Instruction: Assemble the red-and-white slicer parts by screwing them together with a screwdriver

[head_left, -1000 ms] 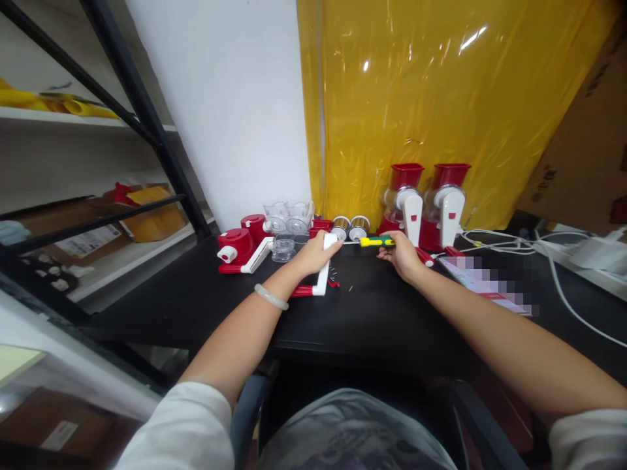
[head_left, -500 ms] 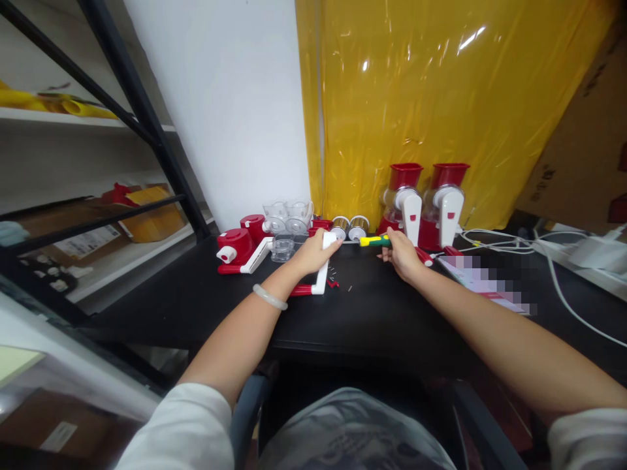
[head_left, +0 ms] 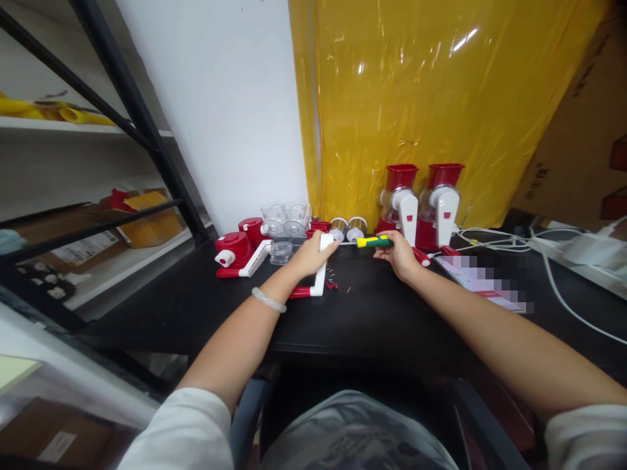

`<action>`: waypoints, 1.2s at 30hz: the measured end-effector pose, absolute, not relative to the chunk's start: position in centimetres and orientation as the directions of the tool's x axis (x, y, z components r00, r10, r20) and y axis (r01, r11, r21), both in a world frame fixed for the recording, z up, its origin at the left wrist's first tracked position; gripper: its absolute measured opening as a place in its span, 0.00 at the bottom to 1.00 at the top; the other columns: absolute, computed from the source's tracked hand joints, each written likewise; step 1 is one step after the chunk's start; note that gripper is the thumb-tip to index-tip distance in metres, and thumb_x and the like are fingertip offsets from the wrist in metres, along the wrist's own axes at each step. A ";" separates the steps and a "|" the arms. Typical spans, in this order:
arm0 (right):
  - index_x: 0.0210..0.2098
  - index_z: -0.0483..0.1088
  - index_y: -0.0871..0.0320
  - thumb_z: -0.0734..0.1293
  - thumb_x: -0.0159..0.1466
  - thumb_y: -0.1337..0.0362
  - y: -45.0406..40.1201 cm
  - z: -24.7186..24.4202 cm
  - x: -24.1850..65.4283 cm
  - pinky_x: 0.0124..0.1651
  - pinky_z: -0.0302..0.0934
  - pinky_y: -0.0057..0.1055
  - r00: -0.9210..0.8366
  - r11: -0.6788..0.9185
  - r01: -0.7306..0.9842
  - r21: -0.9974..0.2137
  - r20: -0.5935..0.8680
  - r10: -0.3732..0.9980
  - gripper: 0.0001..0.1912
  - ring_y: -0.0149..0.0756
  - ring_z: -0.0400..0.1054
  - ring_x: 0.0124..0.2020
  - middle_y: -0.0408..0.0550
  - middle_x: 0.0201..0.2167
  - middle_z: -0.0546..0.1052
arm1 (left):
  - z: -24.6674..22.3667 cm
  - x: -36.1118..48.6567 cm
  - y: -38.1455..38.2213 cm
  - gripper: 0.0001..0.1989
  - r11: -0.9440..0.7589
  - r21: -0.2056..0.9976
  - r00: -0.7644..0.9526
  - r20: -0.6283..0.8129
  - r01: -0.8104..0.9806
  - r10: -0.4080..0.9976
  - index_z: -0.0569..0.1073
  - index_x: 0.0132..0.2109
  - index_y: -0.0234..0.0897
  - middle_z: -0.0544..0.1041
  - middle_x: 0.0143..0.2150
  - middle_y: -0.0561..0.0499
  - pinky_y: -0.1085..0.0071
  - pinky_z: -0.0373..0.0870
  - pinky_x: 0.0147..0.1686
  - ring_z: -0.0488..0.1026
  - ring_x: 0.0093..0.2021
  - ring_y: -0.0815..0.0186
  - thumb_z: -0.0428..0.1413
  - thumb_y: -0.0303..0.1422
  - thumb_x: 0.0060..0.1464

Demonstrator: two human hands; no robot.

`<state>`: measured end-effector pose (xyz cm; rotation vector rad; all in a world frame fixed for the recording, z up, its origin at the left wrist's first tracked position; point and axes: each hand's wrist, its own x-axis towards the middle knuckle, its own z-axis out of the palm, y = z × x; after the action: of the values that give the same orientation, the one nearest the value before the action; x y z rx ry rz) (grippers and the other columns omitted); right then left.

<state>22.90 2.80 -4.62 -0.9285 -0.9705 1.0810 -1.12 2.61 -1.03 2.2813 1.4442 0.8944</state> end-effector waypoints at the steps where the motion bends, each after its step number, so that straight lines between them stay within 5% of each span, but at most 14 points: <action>1: 0.36 0.64 0.56 0.58 0.59 0.62 2.8 -4.6 22.9 0.24 0.63 0.27 0.182 0.209 -0.268 -0.940 0.164 0.970 0.08 0.29 0.66 0.17 0.39 0.17 0.70 | -1.0 -1.1 2.6 0.25 -0.450 0.551 0.299 0.346 0.703 0.889 0.64 0.42 0.38 0.78 0.38 0.42 0.63 0.66 0.38 0.75 0.41 0.53 0.47 0.58 0.56; 8: 0.35 0.63 0.55 0.61 0.62 0.60 2.7 -4.5 22.6 0.21 0.61 0.24 0.191 0.205 -0.223 -0.953 0.164 0.968 0.06 0.27 0.63 0.15 0.37 0.16 0.68 | -1.0 -1.1 2.7 0.23 -0.473 0.561 0.327 0.345 0.680 0.880 0.63 0.43 0.38 0.78 0.37 0.43 0.63 0.67 0.38 0.76 0.40 0.53 0.49 0.54 0.57; 18: 0.32 0.62 0.55 0.60 0.63 0.42 3.0 -5.3 22.9 0.23 0.64 0.27 0.183 0.319 -0.066 -0.946 0.302 0.935 0.21 0.26 0.57 0.10 0.33 0.09 0.61 | -1.3 -1.1 2.7 0.22 -0.471 0.588 0.313 0.355 0.658 0.881 0.64 0.44 0.37 0.77 0.34 0.45 0.63 0.67 0.38 0.76 0.38 0.55 0.50 0.52 0.58; 28: 0.37 0.64 0.55 0.59 0.61 0.58 3.4 -5.5 23.2 0.22 0.63 0.26 0.182 0.304 -0.151 -0.941 0.276 0.944 0.09 0.28 0.66 0.18 0.38 0.19 0.69 | -1.7 -1.1 2.9 0.22 -0.475 0.619 0.302 0.369 0.626 0.879 0.65 0.43 0.37 0.77 0.29 0.48 0.63 0.68 0.37 0.76 0.35 0.56 0.51 0.52 0.57; 36: 0.34 0.64 0.55 0.66 0.58 0.51 3.2 -5.3 23.1 0.22 0.64 0.27 0.218 0.325 -0.144 -0.935 0.290 0.932 0.14 0.27 0.64 0.18 0.37 0.20 0.68 | -1.5 -1.0 2.6 0.21 -0.464 0.624 0.294 0.361 0.629 0.885 0.64 0.43 0.38 0.76 0.29 0.48 0.63 0.68 0.37 0.76 0.35 0.56 0.50 0.52 0.58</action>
<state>23.12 3.18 -5.29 -0.9385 -1.0738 0.9204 -1.02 2.63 -1.52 2.2054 1.3630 0.9728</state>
